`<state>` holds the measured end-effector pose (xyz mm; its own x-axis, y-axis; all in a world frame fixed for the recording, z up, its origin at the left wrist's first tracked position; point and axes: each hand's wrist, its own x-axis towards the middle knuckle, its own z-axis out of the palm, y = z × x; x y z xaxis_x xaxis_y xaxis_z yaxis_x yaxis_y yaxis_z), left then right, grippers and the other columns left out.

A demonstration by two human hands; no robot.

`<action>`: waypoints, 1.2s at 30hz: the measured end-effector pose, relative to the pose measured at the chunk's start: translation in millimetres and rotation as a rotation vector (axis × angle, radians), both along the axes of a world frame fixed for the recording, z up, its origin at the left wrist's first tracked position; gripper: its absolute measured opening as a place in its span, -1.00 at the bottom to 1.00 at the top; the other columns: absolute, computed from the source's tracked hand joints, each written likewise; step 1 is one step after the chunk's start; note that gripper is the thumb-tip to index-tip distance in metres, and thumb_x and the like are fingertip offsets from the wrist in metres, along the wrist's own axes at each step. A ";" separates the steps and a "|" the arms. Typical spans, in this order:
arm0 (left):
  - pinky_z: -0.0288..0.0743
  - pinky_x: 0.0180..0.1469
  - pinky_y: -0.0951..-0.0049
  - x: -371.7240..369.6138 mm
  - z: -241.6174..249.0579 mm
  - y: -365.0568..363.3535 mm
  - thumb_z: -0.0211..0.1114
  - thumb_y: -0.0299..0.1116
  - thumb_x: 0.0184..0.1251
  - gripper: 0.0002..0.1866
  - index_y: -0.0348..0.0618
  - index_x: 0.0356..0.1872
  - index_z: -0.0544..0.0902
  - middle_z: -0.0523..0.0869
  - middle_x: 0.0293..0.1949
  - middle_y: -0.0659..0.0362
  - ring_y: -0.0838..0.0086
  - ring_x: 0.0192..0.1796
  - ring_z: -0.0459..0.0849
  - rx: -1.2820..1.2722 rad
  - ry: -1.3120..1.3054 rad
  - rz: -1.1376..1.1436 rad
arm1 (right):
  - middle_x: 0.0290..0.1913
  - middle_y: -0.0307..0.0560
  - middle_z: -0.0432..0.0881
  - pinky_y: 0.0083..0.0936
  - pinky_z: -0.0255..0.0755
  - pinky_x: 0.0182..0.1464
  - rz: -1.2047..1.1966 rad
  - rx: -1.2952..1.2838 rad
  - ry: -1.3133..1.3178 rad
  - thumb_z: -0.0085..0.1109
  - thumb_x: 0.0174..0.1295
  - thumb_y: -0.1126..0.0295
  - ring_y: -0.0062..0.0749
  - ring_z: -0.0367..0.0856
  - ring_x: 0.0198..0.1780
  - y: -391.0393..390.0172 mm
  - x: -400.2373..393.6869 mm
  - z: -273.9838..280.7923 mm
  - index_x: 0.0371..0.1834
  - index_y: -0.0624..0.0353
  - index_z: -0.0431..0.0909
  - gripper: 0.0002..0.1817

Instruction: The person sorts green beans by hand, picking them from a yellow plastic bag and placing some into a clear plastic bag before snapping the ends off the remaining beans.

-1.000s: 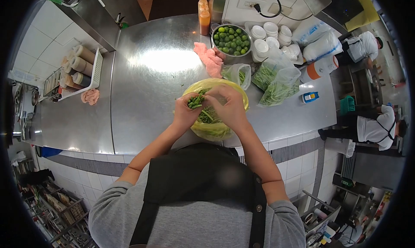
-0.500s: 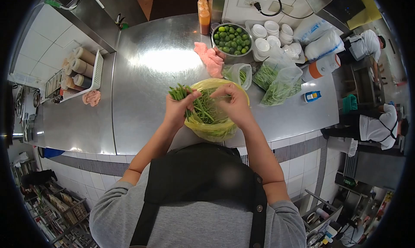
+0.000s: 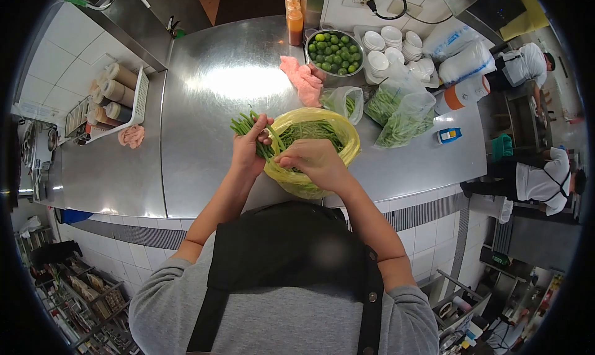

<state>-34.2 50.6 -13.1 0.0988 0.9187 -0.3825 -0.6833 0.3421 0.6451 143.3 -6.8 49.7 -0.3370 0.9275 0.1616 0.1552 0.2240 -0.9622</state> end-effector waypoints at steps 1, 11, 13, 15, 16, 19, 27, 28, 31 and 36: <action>0.44 -0.43 0.60 -1.4 -2.2 3.1 0.45 -0.44 0.36 -0.84 -0.18 -0.17 0.61 0.75 -0.29 0.13 0.67 -0.50 0.48 -0.057 -0.026 0.001 | -0.35 -0.04 0.73 -0.40 0.51 -0.15 0.001 -0.002 -0.001 0.26 0.35 0.35 -0.28 0.67 -0.32 0.5 1.7 2.5 -0.28 0.31 0.72 -0.79; 0.35 -0.50 0.56 -4.0 0.7 -2.3 0.45 -0.43 0.33 -0.71 -0.01 -0.44 0.45 0.52 -0.53 0.33 0.64 -0.55 0.44 -0.088 -0.061 -0.107 | -0.21 0.13 0.64 -0.08 0.51 -0.02 -0.124 -0.169 -0.825 0.31 0.22 0.29 0.09 0.65 -0.08 -5.0 16.0 -81.9 -0.20 0.27 0.58 -0.74; 0.37 -0.50 0.55 -5.6 2.8 -6.8 0.48 -0.45 0.29 -0.72 -0.03 -0.45 0.49 0.54 -0.55 0.32 0.64 -0.56 0.46 0.009 0.112 -0.197 | -0.20 0.17 0.62 -0.05 0.51 -0.01 -0.121 -0.281 -0.905 0.37 0.13 0.28 0.13 0.64 -0.05 -6.6 12.4 -87.7 -0.25 0.28 0.57 -0.71; 0.39 -0.49 0.54 -5.2 8.1 -9.5 0.51 -0.46 0.24 -0.74 -0.06 -0.46 0.53 0.56 -0.56 0.32 0.64 -0.58 0.47 0.101 0.289 -0.290 | -0.22 0.17 0.63 -0.05 0.51 -0.01 -0.177 -0.255 -0.857 0.36 0.14 0.33 0.14 0.64 -0.06 -5.7 14.0 -83.4 -0.30 0.28 0.57 -0.76; 0.42 -0.47 0.53 -3.0 14.2 -11.1 0.54 -0.47 0.20 -0.80 -0.12 -0.42 0.61 0.62 -0.54 0.29 0.65 -0.56 0.51 0.182 0.520 -0.409 | -0.24 0.16 0.63 -0.06 0.51 -0.02 -0.239 -0.232 -0.806 0.34 0.14 0.37 0.14 0.64 -0.08 -5.7 14.4 -77.0 -0.34 0.28 0.58 -0.80; 0.50 -0.40 0.51 4.7 8.2 -14.7 0.57 -0.46 0.15 -0.84 -0.21 -0.29 0.75 0.73 -0.47 0.23 0.65 -0.48 0.60 0.368 0.807 -0.540 | -0.28 0.12 0.64 -0.09 0.51 -0.05 -0.353 -0.049 -0.609 0.30 0.18 0.44 0.14 0.64 -0.14 -1.9 19.4 -55.0 -0.36 0.29 0.61 -0.88; 0.61 -0.19 0.48 15.3 4.4 -11.9 0.54 -0.44 0.18 -0.82 -0.23 -0.19 0.82 0.83 -0.36 0.17 0.66 -0.32 0.68 0.677 0.940 -0.398 | -0.40 -0.02 0.63 -0.37 0.46 -0.25 -0.495 0.086 -0.446 0.39 0.17 0.46 -0.23 0.60 -0.36 -3.3 22.1 -11.0 -0.31 0.31 0.67 -0.86; 0.61 -0.19 0.48 14.4 6.1 -11.3 0.54 -0.44 0.19 -0.82 -0.22 -0.19 0.82 0.83 -0.36 0.17 0.66 -0.32 0.68 0.664 0.931 -0.415 | -0.45 -0.08 0.64 -0.51 0.44 -0.32 -0.498 0.119 -0.439 0.40 0.20 0.48 -0.44 0.59 -0.45 -2.8 23.5 -9.4 -0.29 0.34 0.69 -0.86; 0.61 -0.19 0.49 11.3 12.8 -11.5 0.54 -0.45 0.19 -0.83 -0.22 -0.19 0.82 0.84 -0.35 0.16 0.66 -0.32 0.69 0.657 0.909 -0.448 | -0.47 -0.15 0.64 -0.58 0.44 -0.33 -0.446 -0.033 -0.261 0.40 0.22 0.47 -0.54 0.58 -0.46 -2.8 23.6 -3.8 -0.35 0.34 0.70 -0.87; 0.60 -0.25 0.53 12.3 9.9 -17.0 0.50 -0.48 0.23 -0.85 -0.28 -0.21 0.79 0.85 -0.33 0.14 0.67 -0.33 0.69 0.675 0.884 -0.402 | -0.49 -0.28 0.63 -0.64 0.38 -0.36 -0.295 -0.473 0.363 0.37 0.30 0.41 -0.65 0.51 -0.48 1.2 34.2 1.8 -0.43 0.26 0.68 -0.82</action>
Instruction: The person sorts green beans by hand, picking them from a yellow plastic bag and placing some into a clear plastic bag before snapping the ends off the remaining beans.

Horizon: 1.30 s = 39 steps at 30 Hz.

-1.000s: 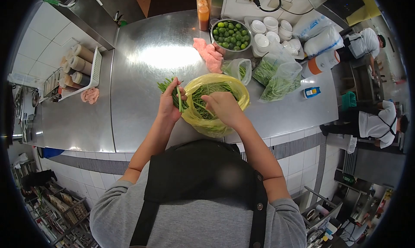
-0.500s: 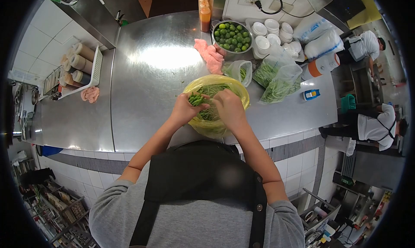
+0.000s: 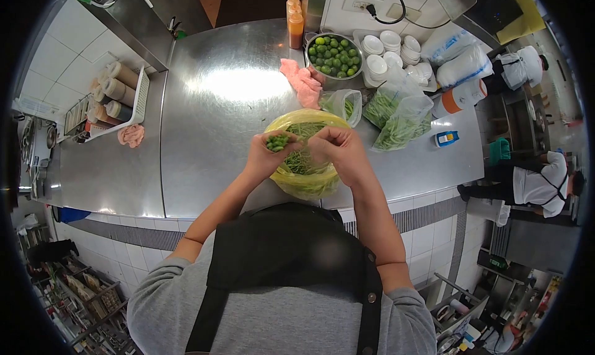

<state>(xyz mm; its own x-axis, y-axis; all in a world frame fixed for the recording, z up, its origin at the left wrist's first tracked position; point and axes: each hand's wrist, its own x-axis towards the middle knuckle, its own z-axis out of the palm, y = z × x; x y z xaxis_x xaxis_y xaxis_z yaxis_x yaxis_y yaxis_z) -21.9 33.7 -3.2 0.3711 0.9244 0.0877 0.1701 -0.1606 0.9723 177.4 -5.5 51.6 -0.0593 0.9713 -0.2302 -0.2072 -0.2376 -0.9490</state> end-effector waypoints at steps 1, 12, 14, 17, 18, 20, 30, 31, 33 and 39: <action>0.57 -0.31 0.56 0.1 1.5 1.7 0.47 -0.49 0.27 -0.86 -0.30 -0.19 0.76 0.84 -0.31 0.12 0.68 -0.38 0.66 -0.154 -0.108 0.054 | -0.50 -0.33 0.62 -0.66 0.33 -0.37 -0.019 -0.039 0.071 0.36 0.33 0.38 -0.68 0.47 -0.50 0.8 0.2 2.6 -0.43 0.22 0.68 -0.80; 0.44 -0.48 0.65 -14.5 18.0 14.6 0.38 -0.46 0.43 -0.84 -0.31 -0.12 0.62 0.82 -0.21 0.02 0.70 -0.55 0.48 -0.368 -0.627 0.249 | -0.23 -0.13 0.64 -0.53 0.49 -0.09 0.026 0.121 -0.378 0.35 0.33 0.31 -0.53 0.58 -0.23 -8.5 -37.2 -38.8 -0.12 0.28 0.63 -0.75; 0.44 -0.48 0.64 -14.0 15.7 14.6 0.37 -0.46 0.43 -0.84 -0.31 -0.11 0.61 0.81 -0.21 0.00 0.70 -0.55 0.48 -0.409 -0.668 0.256 | -0.27 -0.17 0.63 -0.55 0.48 -0.09 -0.059 0.237 -0.330 0.31 0.34 0.41 -0.55 0.58 -0.24 -8.9 -40.2 -42.2 -0.12 0.27 0.63 -0.83; 0.44 -0.48 0.64 -11.7 14.9 10.9 0.37 -0.48 0.42 -0.84 -0.29 -0.11 0.59 0.81 -0.20 -0.03 0.69 -0.54 0.48 -0.508 -0.747 0.232 | -0.25 -0.23 0.60 -0.66 0.48 -0.14 -0.009 0.325 -0.186 0.23 0.37 0.57 -0.65 0.57 -0.23 -8.2 -36.0 -16.4 -0.15 0.29 0.62 -0.94; 0.44 -0.49 0.63 -10.9 14.7 8.7 0.36 -0.48 0.42 -0.85 -0.27 -0.11 0.58 0.81 -0.20 -0.05 0.69 -0.53 0.49 -0.568 -0.778 0.197 | -0.25 -0.23 0.60 -0.66 0.48 -0.14 -0.009 0.323 -0.184 0.23 0.37 0.57 -0.65 0.57 -0.23 -6.4 -30.1 -14.4 -0.15 0.29 0.62 -0.94; 0.44 -0.48 0.63 -7.2 11.1 7.9 0.36 -0.48 0.42 -0.85 -0.25 -0.12 0.57 0.80 -0.21 -0.05 0.69 -0.53 0.49 -0.616 -0.794 0.219 | -0.23 -0.20 0.63 -0.68 0.47 -0.14 0.240 0.315 0.109 0.21 0.34 0.63 -0.63 0.57 -0.24 -1.1 -10.0 -10.5 -0.21 0.30 0.64 -0.96; 0.39 -0.49 0.69 -15.4 -6.3 14.5 0.40 -0.40 0.40 -0.80 -0.05 -0.24 0.49 0.47 -0.50 0.35 0.70 -0.50 0.44 -0.975 -0.902 0.255 | -0.20 -0.08 0.61 -0.40 0.56 -0.06 0.148 0.186 -0.876 0.21 0.06 0.73 -0.27 0.66 -0.19 16.3 22.9 -30.0 -0.29 0.20 0.75 -0.77; 0.39 -0.49 0.69 -14.3 -6.5 12.8 0.40 -0.40 0.40 -0.80 -0.05 -0.24 0.49 0.47 -0.50 0.35 0.70 -0.50 0.44 -0.974 -0.902 0.255 | -0.20 -0.08 0.61 -0.40 0.56 -0.06 0.148 0.187 -0.876 0.21 0.06 0.73 -0.27 0.66 -0.19 14.8 17.7 -40.6 -0.29 0.20 0.75 -0.77; 0.36 -0.53 0.68 -10.3 -6.8 8.9 0.42 -0.34 0.41 -0.74 0.00 -0.29 0.44 0.45 -0.51 0.36 0.71 -0.52 0.41 -0.915 -0.794 0.263 | -0.18 0.01 0.59 -0.26 0.53 0.00 0.170 0.526 -1.057 0.17 0.03 0.74 -0.08 0.63 -0.11 14.0 -1.0 -64.2 -0.28 0.22 0.73 -0.75; 0.36 -0.54 0.66 -8.2 -4.3 2.0 0.49 -0.32 0.35 -0.68 0.01 -0.41 0.43 0.46 -0.58 0.36 0.70 -0.59 0.39 -0.925 -0.786 0.249 | -0.15 0.05 0.57 -0.19 0.47 0.05 0.177 0.620 -1.143 0.22 0.09 0.63 -0.03 0.58 -0.01 31.5 -24.4 -104.8 -0.25 0.28 0.66 -0.85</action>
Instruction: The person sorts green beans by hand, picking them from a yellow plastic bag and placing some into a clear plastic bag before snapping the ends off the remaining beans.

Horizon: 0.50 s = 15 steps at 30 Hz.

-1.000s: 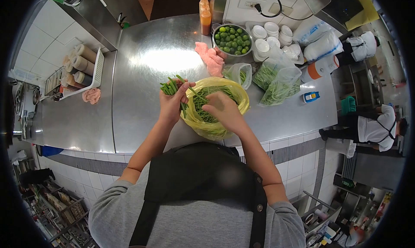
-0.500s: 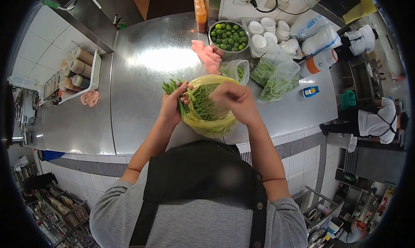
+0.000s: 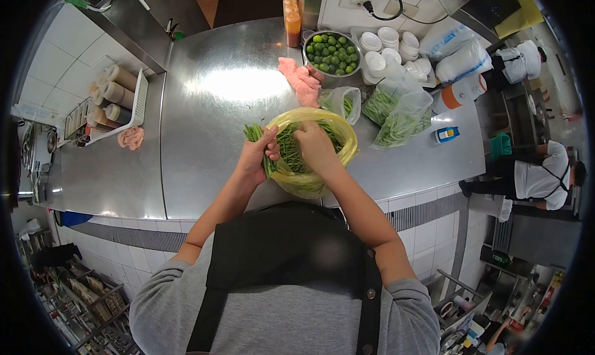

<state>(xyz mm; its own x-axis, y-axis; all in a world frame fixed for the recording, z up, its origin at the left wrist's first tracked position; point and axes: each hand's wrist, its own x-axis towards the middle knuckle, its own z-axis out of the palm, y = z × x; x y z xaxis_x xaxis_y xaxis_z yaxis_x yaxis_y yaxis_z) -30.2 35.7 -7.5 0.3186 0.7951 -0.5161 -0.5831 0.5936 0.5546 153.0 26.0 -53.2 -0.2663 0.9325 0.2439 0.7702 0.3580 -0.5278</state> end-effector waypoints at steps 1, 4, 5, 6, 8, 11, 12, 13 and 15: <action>0.36 -0.54 0.66 -2.1 -3.6 -0.3 0.49 -0.32 0.35 -0.68 0.01 -0.41 0.43 0.46 -0.58 0.36 0.70 -0.59 0.39 0.003 0.001 0.005 | -0.15 0.05 0.57 -0.19 0.47 0.05 0.005 0.003 0.001 0.22 0.09 0.63 -0.03 0.58 -0.01 0.5 -0.2 4.5 -0.25 0.28 0.66 -0.85; 0.36 -0.54 0.66 -5.8 -10.4 -1.7 0.50 -0.35 0.32 -0.79 -0.10 -0.33 0.59 0.56 -0.54 0.33 0.70 -0.60 0.40 0.140 0.090 0.001 | -0.17 0.03 0.63 -0.25 0.50 0.02 -0.030 -0.042 0.246 0.27 0.14 0.58 -0.04 0.62 -0.06 -3.0 2.8 25.3 -0.26 0.28 0.67 -0.89; 0.38 -0.54 0.64 -5.6 -9.9 -2.6 0.51 -0.37 0.30 -0.81 -0.16 -0.24 0.65 0.64 -0.48 0.29 0.70 -0.58 0.44 0.236 0.215 -0.020 | -0.20 0.00 0.67 -0.29 0.51 0.00 -0.102 -0.166 0.416 0.30 0.17 0.56 -0.13 0.66 -0.09 -4.5 3.7 29.9 -0.24 0.28 0.68 -0.90; 0.40 -0.53 0.63 -4.5 -5.0 -3.0 0.52 -0.38 0.27 -0.79 -0.22 -0.15 0.72 0.71 -0.42 0.25 0.70 -0.57 0.48 0.332 0.339 -0.044 | -0.23 -0.03 0.71 -0.34 0.52 -0.02 -0.178 -0.290 0.585 0.32 0.20 0.54 -0.22 0.69 -0.12 -5.9 4.8 35.2 -0.22 0.28 0.70 -0.90; 0.39 -0.54 0.63 -1.2 6.1 -3.4 0.50 -0.41 0.29 -0.80 -0.25 -0.14 0.73 0.74 -0.40 0.24 0.70 -0.55 0.51 0.406 0.406 -0.144 | -0.25 -0.06 0.73 -0.39 0.52 -0.04 -0.202 -0.409 0.745 0.33 0.23 0.51 -0.32 0.70 -0.13 -9.9 7.5 47.8 -0.21 0.28 0.71 -0.89; 0.41 -0.54 0.63 9.1 0.9 -1.7 0.49 -0.44 0.28 -0.84 -0.28 -0.18 0.75 0.77 -0.39 0.22 0.69 -0.51 0.56 0.503 0.487 -0.259 | -0.25 -0.12 0.75 -0.47 0.51 -0.06 -0.252 -0.539 0.976 0.33 0.28 0.47 -0.48 0.69 -0.14 -17.4 4.9 67.0 -0.20 0.29 0.72 -0.88; 0.44 -0.53 0.62 11.3 -0.5 -0.9 0.51 -0.44 0.26 -0.86 -0.27 -0.25 0.76 0.78 -0.41 0.22 0.69 -0.50 0.60 0.524 0.504 -0.274 | -0.24 -0.15 0.74 -0.50 0.50 -0.07 -0.276 -0.552 1.047 0.32 0.30 0.45 -0.54 0.66 -0.14 -18.3 3.1 69.9 -0.20 0.30 0.71 -0.87; 0.44 -0.53 0.62 11.1 -1.3 -0.7 0.51 -0.44 0.26 -0.86 -0.27 -0.25 0.76 0.78 -0.41 0.22 0.69 -0.50 0.60 0.524 0.504 -0.271 | -0.24 -0.15 0.74 -0.50 0.50 -0.07 -0.274 -0.553 1.045 0.32 0.30 0.45 -0.54 0.66 -0.14 -18.2 5.5 68.0 -0.20 0.30 0.71 -0.87; 0.48 -0.51 0.61 10.2 -1.1 -0.2 0.52 -0.42 0.23 -0.84 -0.26 -0.25 0.75 0.79 -0.40 0.22 0.68 -0.49 0.62 0.618 0.697 -0.342 | -0.27 -0.09 0.69 -0.47 0.49 -0.10 -0.213 -0.361 0.776 0.28 0.31 0.44 -0.40 0.66 -0.19 -17.3 12.1 65.7 -0.22 0.31 0.70 -0.86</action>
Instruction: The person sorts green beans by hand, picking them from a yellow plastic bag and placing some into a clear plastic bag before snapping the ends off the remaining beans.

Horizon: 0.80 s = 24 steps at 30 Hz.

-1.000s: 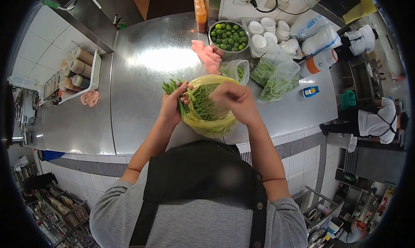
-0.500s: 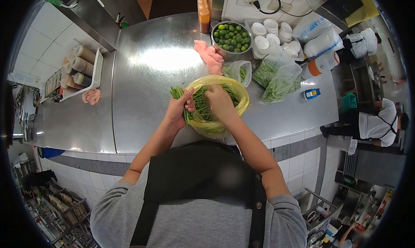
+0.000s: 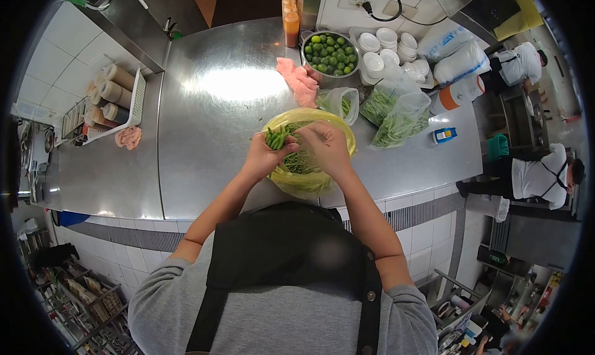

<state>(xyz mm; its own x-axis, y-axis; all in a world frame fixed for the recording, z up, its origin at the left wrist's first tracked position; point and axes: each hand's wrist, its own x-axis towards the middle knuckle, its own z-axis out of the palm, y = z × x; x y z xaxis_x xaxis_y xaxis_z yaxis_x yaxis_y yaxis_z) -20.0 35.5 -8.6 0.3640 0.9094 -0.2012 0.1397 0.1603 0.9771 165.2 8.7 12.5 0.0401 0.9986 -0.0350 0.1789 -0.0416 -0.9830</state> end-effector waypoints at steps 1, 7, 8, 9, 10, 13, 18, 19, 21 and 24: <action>0.48 -0.51 0.61 -0.4 0.7 0.0 0.52 -0.42 0.23 -0.84 -0.26 -0.25 0.75 0.79 -0.40 0.22 0.68 -0.49 0.62 0.001 0.001 0.000 | -0.27 -0.09 0.69 -0.47 0.49 -0.10 0.000 0.001 0.001 0.28 0.31 0.44 -0.40 0.66 -0.19 0.5 1.4 1.9 -0.22 0.31 0.70 -0.86; 0.49 -0.51 0.60 -1.3 2.9 0.4 0.54 -0.42 0.19 -0.82 -0.23 -0.27 0.72 0.78 -0.42 0.22 0.69 -0.49 0.62 0.008 -0.021 -0.064 | -0.35 0.09 0.54 -0.20 0.48 -0.12 -0.050 0.483 -0.672 0.22 0.25 0.50 0.02 0.59 -0.25 1.0 -7.4 -11.8 -0.39 0.32 0.62 -0.89; 0.49 -0.52 0.60 -3.0 5.0 -0.1 0.54 -0.43 0.20 -0.83 -0.22 -0.26 0.72 0.78 -0.40 0.21 0.68 -0.48 0.64 -0.042 -0.015 -0.101 | -0.38 0.09 0.53 -0.16 0.47 -0.13 -0.094 0.469 -0.745 0.22 0.24 0.47 0.02 0.59 -0.27 3.2 -5.9 -18.5 -0.42 0.31 0.60 -0.87; 0.49 -0.52 0.60 -4.3 6.5 -1.1 0.53 -0.43 0.21 -0.83 -0.22 -0.26 0.71 0.78 -0.39 0.20 0.67 -0.46 0.65 -0.093 -0.008 -0.139 | -0.41 0.09 0.52 -0.13 0.47 -0.14 -0.140 0.454 -0.817 0.22 0.23 0.45 0.03 0.58 -0.29 4.3 -4.7 -25.7 -0.45 0.30 0.59 -0.85; 0.49 -0.52 0.60 -4.7 6.1 -4.0 0.53 -0.43 0.21 -0.83 -0.22 -0.26 0.71 0.78 -0.39 0.20 0.67 -0.46 0.65 -0.094 -0.008 -0.138 | -0.41 0.09 0.52 -0.13 0.47 -0.14 -0.138 0.453 -0.817 0.22 0.23 0.45 0.03 0.58 -0.29 1.5 -0.3 -34.6 -0.45 0.30 0.59 -0.85; 0.50 -0.49 0.61 -8.3 7.8 -5.8 0.46 -0.43 0.31 -0.85 -0.21 -0.22 0.65 0.79 -0.35 0.16 0.65 -0.49 0.62 -0.226 -0.159 -0.163 | -0.42 0.08 0.55 -0.20 0.46 -0.19 -0.093 0.189 -0.850 0.24 0.28 0.36 -0.07 0.56 -0.37 -4.0 9.8 -35.5 -0.43 0.30 0.60 -0.78; 0.53 -0.41 0.68 -13.9 2.9 5.5 0.35 -0.42 0.44 -0.80 -0.12 -0.06 0.51 0.76 -0.02 0.00 0.74 -0.49 0.49 -0.595 -0.910 0.145 | -0.35 -0.13 0.62 -0.45 0.43 -0.22 0.135 -0.162 -0.088 0.22 0.41 0.22 -0.49 0.51 -0.36 -13.2 7.7 -36.0 -0.29 0.33 0.65 -0.68; 0.54 -0.42 0.69 -15.0 -0.6 8.7 0.32 -0.44 0.47 -0.77 -0.10 0.01 0.46 0.70 0.10 -0.08 0.75 -0.45 0.50 -0.652 -1.008 0.145 | -0.35 -0.13 0.62 -0.45 0.43 -0.22 0.134 -0.162 -0.086 0.22 0.41 0.22 -0.49 0.51 -0.36 -14.7 -0.7 -24.2 -0.29 0.33 0.65 -0.68; 0.53 -0.43 0.70 -14.9 -1.3 8.8 0.29 -0.42 0.50 -0.82 -0.10 0.01 0.49 0.71 0.08 -0.05 0.76 -0.47 0.48 -0.671 -1.014 0.162 | -0.26 -0.17 0.60 -0.47 0.47 -0.16 0.146 -0.091 0.111 0.23 0.41 0.29 -0.53 0.55 -0.28 -19.1 -16.7 -1.8 -0.17 0.33 0.64 -0.74; 0.53 -0.42 0.69 -15.1 -0.9 9.4 0.29 -0.42 0.49 -0.81 -0.11 0.00 0.50 0.71 0.08 -0.07 0.75 -0.46 0.49 -0.673 -1.016 0.167 | -0.17 -0.13 0.61 -0.48 0.49 -0.11 0.192 -0.031 0.141 0.25 0.39 0.38 -0.50 0.59 -0.23 -21.2 -27.8 -4.7 -0.13 0.33 0.59 -0.81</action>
<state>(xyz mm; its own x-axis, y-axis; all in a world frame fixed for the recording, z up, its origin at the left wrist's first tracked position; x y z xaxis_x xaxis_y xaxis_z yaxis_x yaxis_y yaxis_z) -35.1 44.9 -9.5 0.5182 0.7842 -0.3412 -0.7065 0.6174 0.3459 137.4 -12.5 7.8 -0.1582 0.9857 -0.0577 0.0473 -0.0508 -0.9976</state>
